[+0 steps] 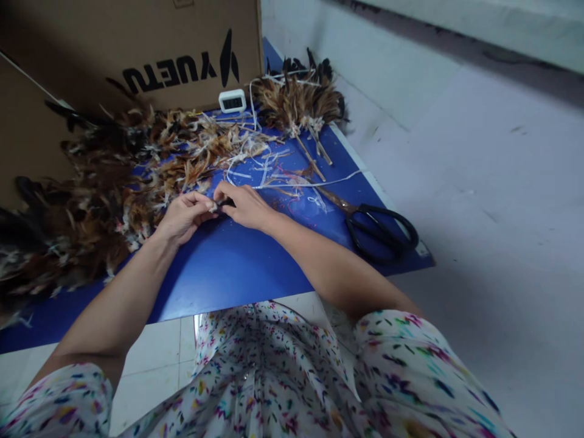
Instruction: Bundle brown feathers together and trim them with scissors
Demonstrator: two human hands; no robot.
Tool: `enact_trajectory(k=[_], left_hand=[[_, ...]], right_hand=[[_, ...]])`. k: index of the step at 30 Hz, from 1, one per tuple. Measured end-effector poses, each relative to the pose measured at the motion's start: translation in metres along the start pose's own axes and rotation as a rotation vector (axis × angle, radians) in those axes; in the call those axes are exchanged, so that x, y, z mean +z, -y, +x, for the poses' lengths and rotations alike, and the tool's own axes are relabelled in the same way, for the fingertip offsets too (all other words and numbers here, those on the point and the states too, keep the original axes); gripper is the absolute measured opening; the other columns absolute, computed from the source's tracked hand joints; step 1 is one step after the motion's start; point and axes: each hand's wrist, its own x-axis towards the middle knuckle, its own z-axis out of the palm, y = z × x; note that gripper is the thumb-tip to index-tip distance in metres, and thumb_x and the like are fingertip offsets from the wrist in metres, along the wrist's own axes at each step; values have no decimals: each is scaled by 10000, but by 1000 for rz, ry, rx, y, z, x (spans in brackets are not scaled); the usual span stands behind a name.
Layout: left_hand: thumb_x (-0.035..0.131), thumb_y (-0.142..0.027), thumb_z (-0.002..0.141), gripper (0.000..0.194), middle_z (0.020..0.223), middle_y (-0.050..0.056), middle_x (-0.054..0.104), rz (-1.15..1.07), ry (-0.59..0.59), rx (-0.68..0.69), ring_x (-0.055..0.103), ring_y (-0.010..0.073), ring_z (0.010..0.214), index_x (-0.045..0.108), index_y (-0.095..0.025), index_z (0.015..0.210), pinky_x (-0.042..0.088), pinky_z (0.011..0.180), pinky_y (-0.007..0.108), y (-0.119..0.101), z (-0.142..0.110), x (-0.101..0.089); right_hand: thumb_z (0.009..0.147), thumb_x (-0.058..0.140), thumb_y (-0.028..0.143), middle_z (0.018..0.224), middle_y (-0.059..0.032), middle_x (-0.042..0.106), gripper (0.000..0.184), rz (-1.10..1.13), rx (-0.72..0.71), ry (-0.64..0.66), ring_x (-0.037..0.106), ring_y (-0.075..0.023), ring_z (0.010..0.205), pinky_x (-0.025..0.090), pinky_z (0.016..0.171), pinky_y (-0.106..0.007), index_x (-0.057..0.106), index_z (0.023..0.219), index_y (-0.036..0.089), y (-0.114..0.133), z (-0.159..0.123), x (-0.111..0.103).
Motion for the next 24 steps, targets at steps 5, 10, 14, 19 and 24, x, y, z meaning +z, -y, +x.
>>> enact_trajectory(k=[5,10,14,19,24], left_hand=[[873,-252,495,300,602,-3,664,22,10,40,634,97,577,639,-133,640,566,670,252,1,0,-1],[869,-248,505,294,625,4,676,22,46,41,659,117,598,640,-130,647,585,686,280,2,1,-4],[869,-250,500,297,623,3,671,21,60,31,660,121,592,639,-127,643,595,677,294,1,0,-4],[877,-253,469,317,618,7,665,39,47,15,656,123,585,633,-123,624,603,661,302,-2,-1,-4],[879,-263,448,336,625,12,664,90,19,37,641,119,562,620,-119,607,608,638,315,-1,-2,-4]], right_hand=[[740,529,119,824,-2,631,173,31,18,4,578,-132,778,417,763,-272,581,897,167,2,1,0],[712,555,139,847,-11,645,174,50,31,8,575,-136,788,421,775,-282,601,879,162,6,2,-4],[729,602,183,801,-9,645,99,68,43,17,565,-125,750,418,749,-270,629,818,150,8,2,-7],[731,637,181,736,0,639,74,120,82,37,556,-112,707,409,714,-256,659,784,135,8,3,-8],[716,652,160,720,0,646,73,152,99,57,561,-111,698,409,716,-258,673,779,133,8,2,-9]])
